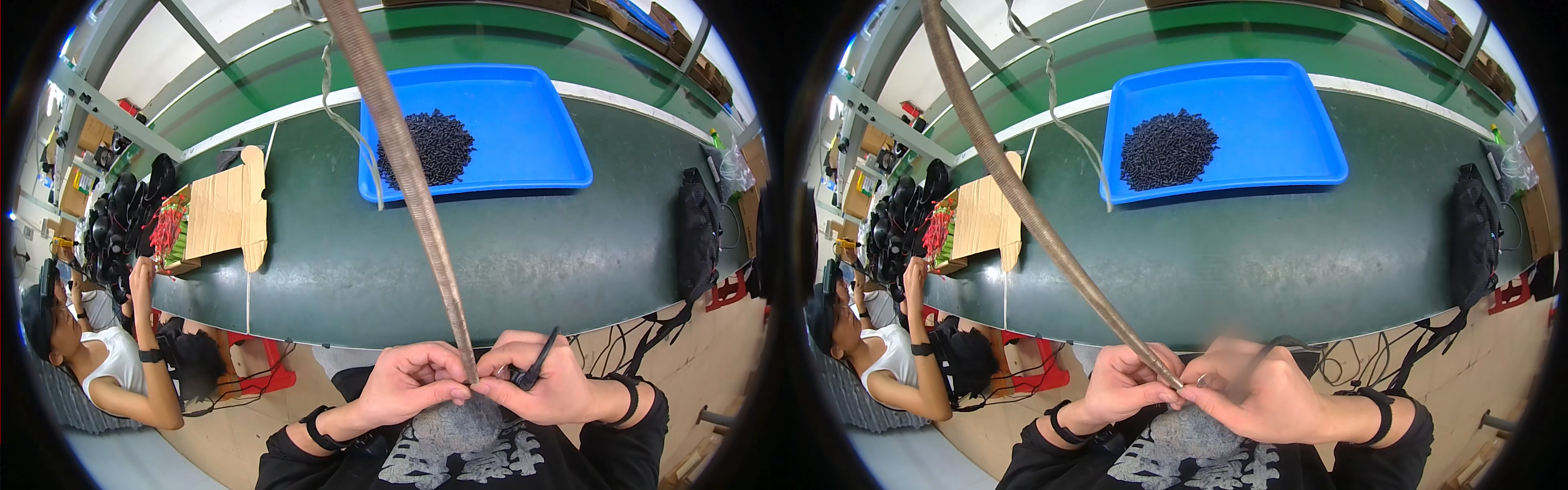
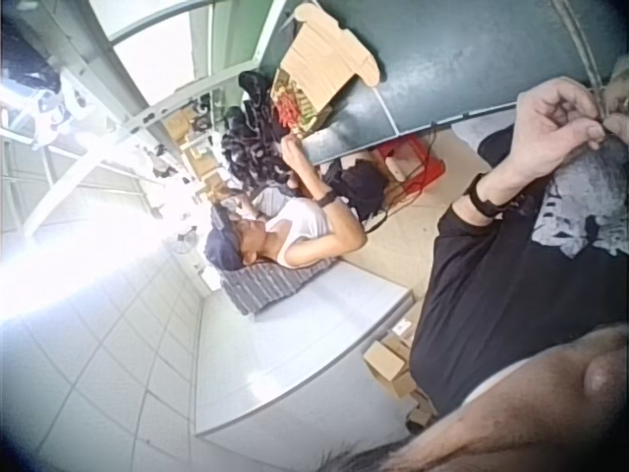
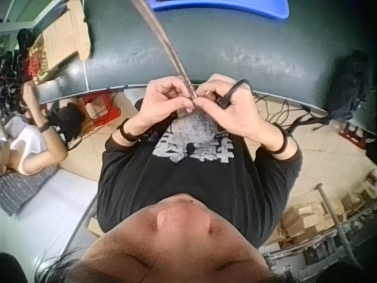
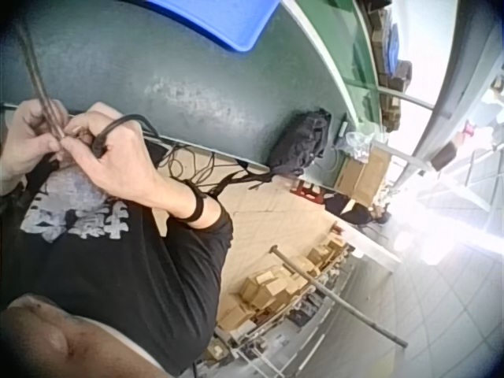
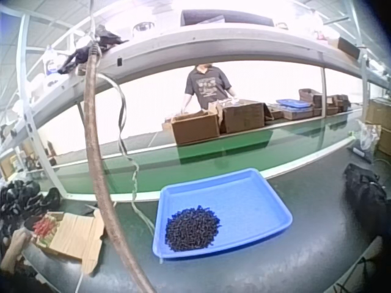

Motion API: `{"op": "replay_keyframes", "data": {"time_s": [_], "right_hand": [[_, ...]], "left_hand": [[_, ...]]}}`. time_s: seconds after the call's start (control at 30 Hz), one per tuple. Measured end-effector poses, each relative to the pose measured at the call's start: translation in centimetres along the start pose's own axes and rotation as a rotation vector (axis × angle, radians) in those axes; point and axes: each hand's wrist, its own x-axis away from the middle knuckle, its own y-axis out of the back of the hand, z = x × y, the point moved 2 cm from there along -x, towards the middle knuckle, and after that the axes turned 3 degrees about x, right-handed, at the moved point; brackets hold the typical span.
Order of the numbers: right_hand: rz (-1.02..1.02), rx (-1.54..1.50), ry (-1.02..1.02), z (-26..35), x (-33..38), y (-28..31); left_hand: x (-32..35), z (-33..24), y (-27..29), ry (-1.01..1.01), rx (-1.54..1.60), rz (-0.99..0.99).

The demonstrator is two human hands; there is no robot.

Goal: The recorder is seen assembling small electronic components on a workbench in a factory setting.

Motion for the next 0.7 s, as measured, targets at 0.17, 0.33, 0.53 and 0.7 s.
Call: {"op": "replay_keyframes", "data": {"time_s": [0.17, 0.33, 0.53, 0.7], "right_hand": [[0.039, -0.030, -0.001, 0.2, -0.3, 0.3], [0.057, 0.009, -0.020, 0.0, -0.3, 0.3], [0.063, 0.053, 0.001, -0.1, -0.5, 0.1], [0.062, 0.074, 0.001, 0.0, -0.5, 0.2]], "left_hand": [[0.1, -0.5, -0.1, -0.033, 0.018, -0.002], [0.1, -1.3, -0.3, -0.028, -0.150, -0.041], [0.0, -1.7, -0.3, -0.024, -0.335, -0.044], [-0.1, -1.6, -0.1, 0.032, -0.242, -0.023]]}}
